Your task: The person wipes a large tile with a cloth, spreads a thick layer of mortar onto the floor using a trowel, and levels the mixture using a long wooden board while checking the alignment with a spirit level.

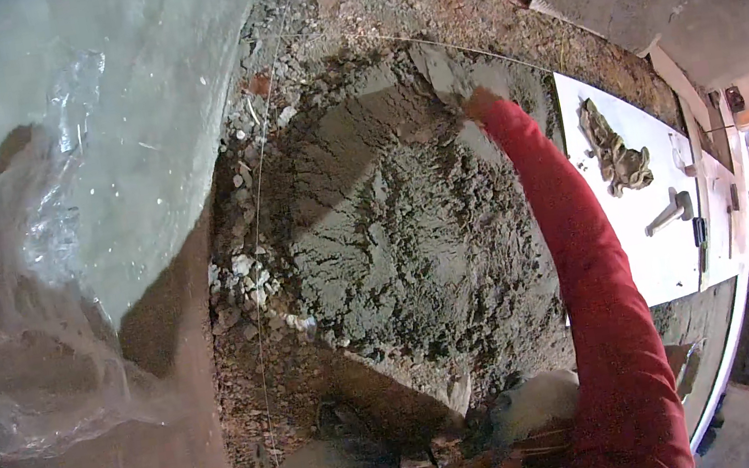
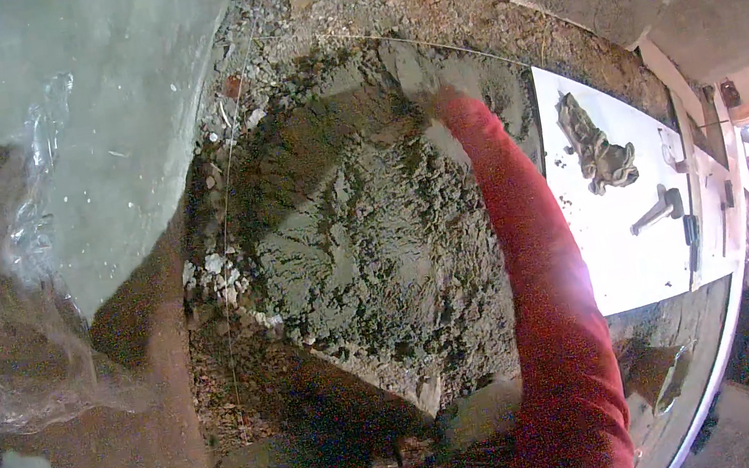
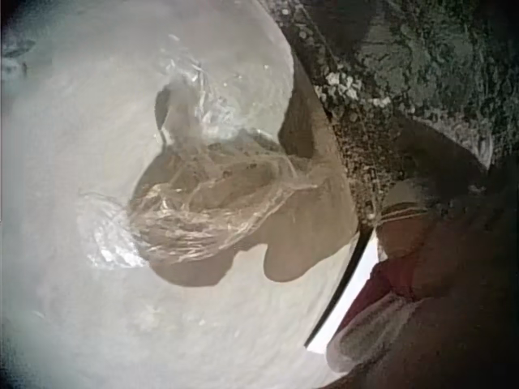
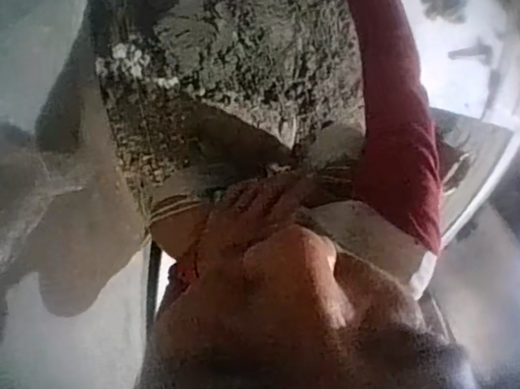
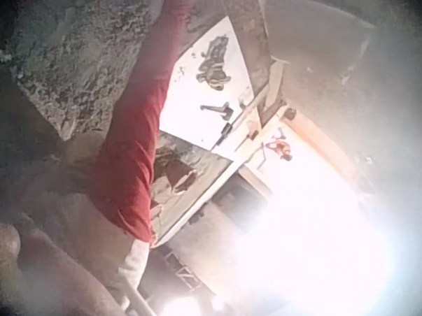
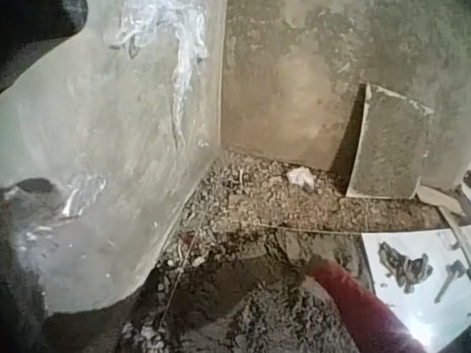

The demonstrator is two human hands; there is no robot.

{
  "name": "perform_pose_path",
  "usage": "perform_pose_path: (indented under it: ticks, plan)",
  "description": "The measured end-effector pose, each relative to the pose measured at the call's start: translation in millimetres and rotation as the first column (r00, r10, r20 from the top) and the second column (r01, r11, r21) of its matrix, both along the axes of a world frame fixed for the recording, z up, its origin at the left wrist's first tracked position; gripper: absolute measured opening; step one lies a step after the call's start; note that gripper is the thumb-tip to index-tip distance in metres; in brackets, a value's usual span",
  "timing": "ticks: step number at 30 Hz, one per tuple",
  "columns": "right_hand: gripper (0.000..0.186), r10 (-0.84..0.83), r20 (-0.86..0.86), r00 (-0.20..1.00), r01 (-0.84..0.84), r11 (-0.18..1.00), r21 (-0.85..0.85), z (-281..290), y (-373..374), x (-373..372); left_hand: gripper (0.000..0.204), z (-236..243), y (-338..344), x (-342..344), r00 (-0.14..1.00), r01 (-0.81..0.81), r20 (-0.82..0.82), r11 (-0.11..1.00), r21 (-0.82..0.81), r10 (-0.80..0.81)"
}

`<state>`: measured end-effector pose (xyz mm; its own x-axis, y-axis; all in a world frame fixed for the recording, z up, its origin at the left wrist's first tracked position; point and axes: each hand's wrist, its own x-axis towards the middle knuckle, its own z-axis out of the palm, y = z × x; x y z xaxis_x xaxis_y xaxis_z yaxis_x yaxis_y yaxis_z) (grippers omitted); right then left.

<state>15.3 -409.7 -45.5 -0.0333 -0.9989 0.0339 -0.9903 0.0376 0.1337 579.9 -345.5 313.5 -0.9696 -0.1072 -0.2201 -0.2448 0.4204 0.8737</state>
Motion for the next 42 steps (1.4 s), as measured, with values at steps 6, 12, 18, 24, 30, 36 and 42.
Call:
perform_pose_path:
  ticks: [6,12,18,24,30,36,42]
  plan:
    - [0.028,-0.378,0.350,0.857,0.336,0.925,0.178,30,90,0,0.056,3,-8,13,0.999,0.023,-0.030,1.000,0.000,-0.023]
    - [0.024,-0.615,0.282,0.737,0.611,0.784,0.110,-3,-10,78,0.055,-2,-16,12,0.999,0.048,0.005,0.999,0.022,-0.048]
    - [0.026,-0.488,0.358,0.796,0.410,0.870,0.274,18,-99,197,0.055,3,-15,7,0.998,0.060,0.016,0.998,0.011,-0.060]
    - [0.051,-0.033,0.124,0.992,-0.047,0.809,0.587,31,0,130,0.054,6,-1,11,0.998,0.065,-0.020,0.998,-0.016,-0.065]
    - [0.039,-0.344,0.295,0.891,0.111,0.797,0.593,-4,50,70,0.054,3,4,8,0.997,0.067,-0.029,0.997,-0.025,-0.068]
    - [0.031,0.034,0.263,0.964,-0.150,0.887,0.436,41,96,223,0.054,4,16,-7,0.996,0.075,-0.049,0.995,-0.069,-0.079]
    - [0.029,-0.386,0.439,0.811,0.126,0.848,0.514,87,184,331,0.055,13,46,-7,0.999,-0.005,0.042,0.990,-0.142,0.011]
